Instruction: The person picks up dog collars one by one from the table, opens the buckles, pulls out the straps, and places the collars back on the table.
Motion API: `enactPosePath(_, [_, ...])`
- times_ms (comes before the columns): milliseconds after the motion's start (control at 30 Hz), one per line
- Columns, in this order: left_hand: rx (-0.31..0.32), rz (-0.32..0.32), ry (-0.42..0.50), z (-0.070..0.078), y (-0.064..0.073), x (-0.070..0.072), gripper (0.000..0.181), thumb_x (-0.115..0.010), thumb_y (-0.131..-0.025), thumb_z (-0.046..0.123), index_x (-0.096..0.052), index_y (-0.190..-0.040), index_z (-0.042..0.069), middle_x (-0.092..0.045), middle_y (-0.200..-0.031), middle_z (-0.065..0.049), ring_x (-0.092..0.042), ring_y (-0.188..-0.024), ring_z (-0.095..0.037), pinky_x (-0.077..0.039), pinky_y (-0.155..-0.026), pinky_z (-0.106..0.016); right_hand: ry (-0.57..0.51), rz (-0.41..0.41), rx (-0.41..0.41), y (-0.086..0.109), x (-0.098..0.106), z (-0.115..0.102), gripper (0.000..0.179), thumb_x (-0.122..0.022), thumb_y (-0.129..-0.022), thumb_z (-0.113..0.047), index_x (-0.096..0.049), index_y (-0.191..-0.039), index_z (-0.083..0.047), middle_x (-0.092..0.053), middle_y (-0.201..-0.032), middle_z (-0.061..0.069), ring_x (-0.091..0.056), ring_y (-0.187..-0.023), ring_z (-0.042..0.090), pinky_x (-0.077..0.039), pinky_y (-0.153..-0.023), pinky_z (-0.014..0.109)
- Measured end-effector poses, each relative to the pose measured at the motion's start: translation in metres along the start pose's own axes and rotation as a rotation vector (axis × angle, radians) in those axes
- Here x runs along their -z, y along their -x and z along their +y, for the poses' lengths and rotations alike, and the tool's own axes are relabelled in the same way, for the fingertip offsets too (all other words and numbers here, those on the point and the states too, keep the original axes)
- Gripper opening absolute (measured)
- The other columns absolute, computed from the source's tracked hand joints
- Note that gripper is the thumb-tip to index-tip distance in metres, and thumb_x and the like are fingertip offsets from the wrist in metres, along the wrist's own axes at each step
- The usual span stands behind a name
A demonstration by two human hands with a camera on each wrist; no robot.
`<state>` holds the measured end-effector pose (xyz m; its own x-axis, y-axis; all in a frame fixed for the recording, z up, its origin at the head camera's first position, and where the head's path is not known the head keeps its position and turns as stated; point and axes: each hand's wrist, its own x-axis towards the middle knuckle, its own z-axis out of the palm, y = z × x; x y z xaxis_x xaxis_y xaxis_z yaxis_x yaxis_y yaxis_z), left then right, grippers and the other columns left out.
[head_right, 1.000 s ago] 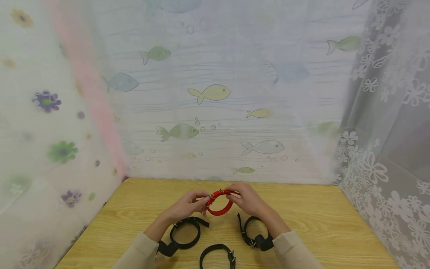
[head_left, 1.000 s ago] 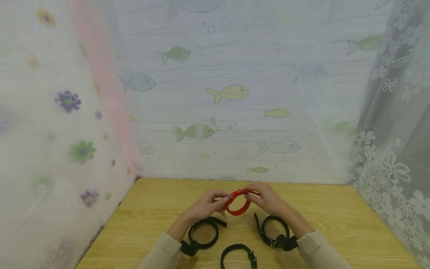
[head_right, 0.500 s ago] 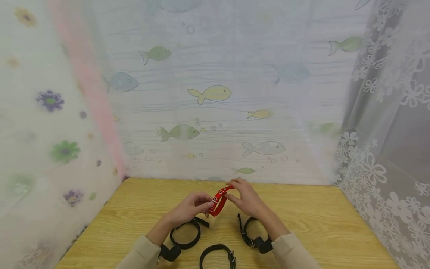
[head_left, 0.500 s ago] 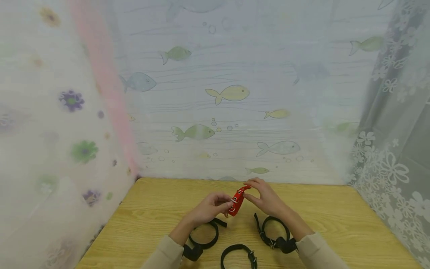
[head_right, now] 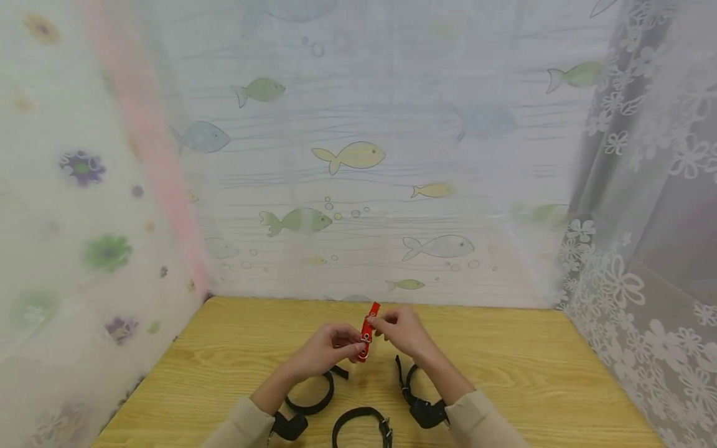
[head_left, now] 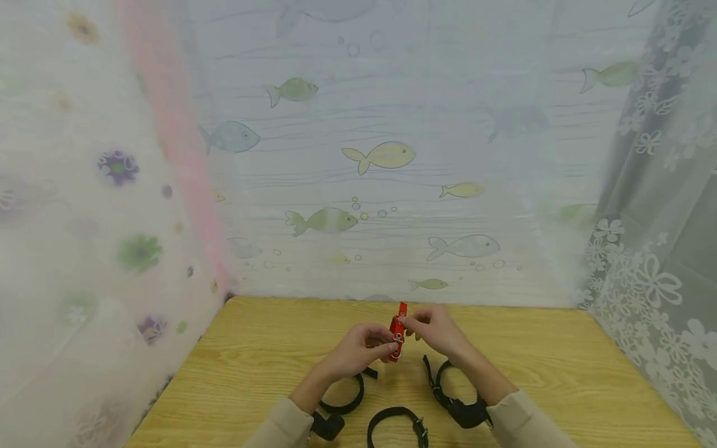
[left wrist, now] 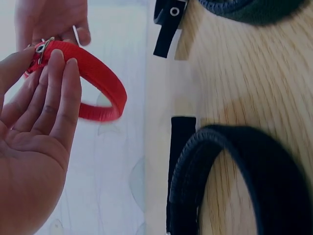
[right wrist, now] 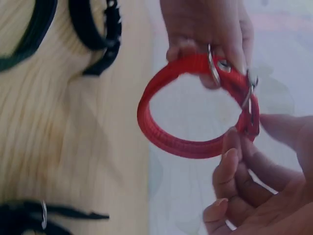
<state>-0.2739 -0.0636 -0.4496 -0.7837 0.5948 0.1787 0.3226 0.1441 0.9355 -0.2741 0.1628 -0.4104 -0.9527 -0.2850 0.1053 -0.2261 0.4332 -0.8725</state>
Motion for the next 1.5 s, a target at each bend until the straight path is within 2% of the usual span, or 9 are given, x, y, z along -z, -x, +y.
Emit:
enactPosePath(133, [-0.015, 0.009, 0.021, 0.002, -0.001, -0.006, 0.016, -0.067, -0.101, 0.015, -0.072, -0.112, 0.004, -0.074, -0.100, -0.009, -0.074, -0.089, -0.026, -0.056, -0.085, -0.057, -0.116, -0.043, -0.081, 0.000, -0.003, -0.003, 0.032, -0.064, -0.103, -0.029, -0.078, -0.095, -0.002, -0.061, -0.082, 0.006, -0.050, -0.076, 0.021, -0.039, -0.065, 0.034])
enactPosePath(300, [-0.021, 0.023, 0.003, 0.002, -0.001, -0.010, 0.014, -0.070, -0.100, 0.017, -0.074, -0.109, 0.007, -0.075, -0.099, -0.008, -0.074, -0.090, -0.032, -0.057, -0.084, -0.056, -0.245, -0.166, -0.044, -0.003, 0.000, 0.003, 0.035, -0.059, -0.106, -0.023, -0.074, -0.102, 0.008, -0.053, -0.080, 0.002, -0.043, -0.075, 0.019, -0.036, -0.069, 0.034])
enactPosePath(433, [-0.037, 0.058, -0.094, 0.002, 0.003, -0.006, 0.015, -0.069, -0.101, 0.024, -0.074, -0.109, 0.012, -0.075, -0.099, -0.003, -0.073, -0.088, -0.030, -0.059, -0.081, -0.051, -0.284, -0.269, 0.000, -0.005, 0.006, 0.010, 0.037, -0.055, -0.108, -0.023, -0.072, -0.108, 0.011, -0.051, -0.081, 0.002, -0.040, -0.074, 0.019, -0.033, -0.070, 0.034])
enactPosePath(667, [-0.131, 0.247, -0.336, 0.004, 0.010, 0.006, 0.022, -0.071, -0.100, 0.024, -0.070, -0.120, 0.015, -0.069, -0.115, -0.004, -0.066, -0.095, -0.017, -0.057, -0.081, -0.032, -0.243, -0.376, 0.045, -0.006, 0.014, 0.013, 0.035, -0.054, -0.109, -0.026, -0.062, -0.087, 0.000, -0.044, -0.077, 0.006, -0.033, -0.071, 0.030, -0.034, -0.073, 0.035])
enactPosePath(767, [-0.186, 0.286, -0.426, 0.005, 0.007, 0.009, 0.034, -0.074, -0.097, 0.018, -0.066, -0.130, 0.012, -0.065, -0.125, -0.006, -0.064, -0.102, -0.024, -0.058, -0.081, -0.038, -0.227, -0.426, 0.053, -0.005, 0.017, 0.012, 0.033, -0.056, -0.108, -0.027, -0.064, -0.088, -0.002, -0.047, -0.078, 0.007, -0.037, -0.074, 0.031, -0.037, -0.072, 0.034])
enactPosePath(967, [-0.238, 0.257, -0.593, 0.007, 0.003, 0.008, 0.056, -0.080, -0.092, 0.018, -0.058, -0.143, 0.010, -0.054, -0.145, -0.007, -0.057, -0.109, -0.024, -0.054, -0.076, -0.035, -0.208, -0.561, 0.077, -0.003, 0.015, 0.009, 0.034, -0.058, -0.107, -0.029, -0.069, -0.090, -0.002, -0.048, -0.078, 0.009, -0.041, -0.075, 0.027, -0.039, -0.072, 0.031])
enactPosePath(1067, [-0.260, 0.221, -0.625, 0.005, 0.002, 0.006, 0.044, -0.077, -0.095, 0.017, -0.064, -0.136, 0.011, -0.061, -0.138, -0.005, -0.058, -0.112, -0.024, -0.051, -0.078, -0.033, -0.217, -0.615, 0.095, -0.003, 0.012, 0.011, 0.033, -0.056, -0.108, -0.027, -0.069, -0.092, -0.001, -0.045, -0.075, 0.008, -0.038, -0.071, 0.025, -0.037, -0.071, 0.031])
enactPosePath(1267, [-0.251, 0.211, -0.602, 0.002, 0.003, 0.006, 0.014, -0.072, -0.098, 0.012, -0.076, -0.111, 0.013, -0.073, -0.107, 0.002, -0.064, -0.099, -0.025, -0.054, -0.084, -0.044, -0.221, -0.633, 0.087, -0.003, 0.013, 0.013, 0.034, -0.056, -0.108, -0.027, -0.069, -0.095, 0.001, -0.046, -0.077, 0.013, -0.036, -0.073, 0.032, -0.036, -0.072, 0.035])
enactPosePath(1500, [-0.254, 0.253, -0.648, 0.001, 0.007, 0.010, 0.005, -0.076, -0.095, 0.016, -0.077, -0.100, 0.016, -0.071, -0.093, 0.006, -0.046, -0.064, -0.012, -0.037, -0.059, -0.020, -0.124, -0.534, 0.097, 0.000, 0.019, 0.009, 0.031, -0.056, -0.108, -0.030, -0.072, -0.106, -0.003, -0.062, -0.088, 0.004, -0.053, -0.081, 0.018, -0.044, -0.081, 0.039])
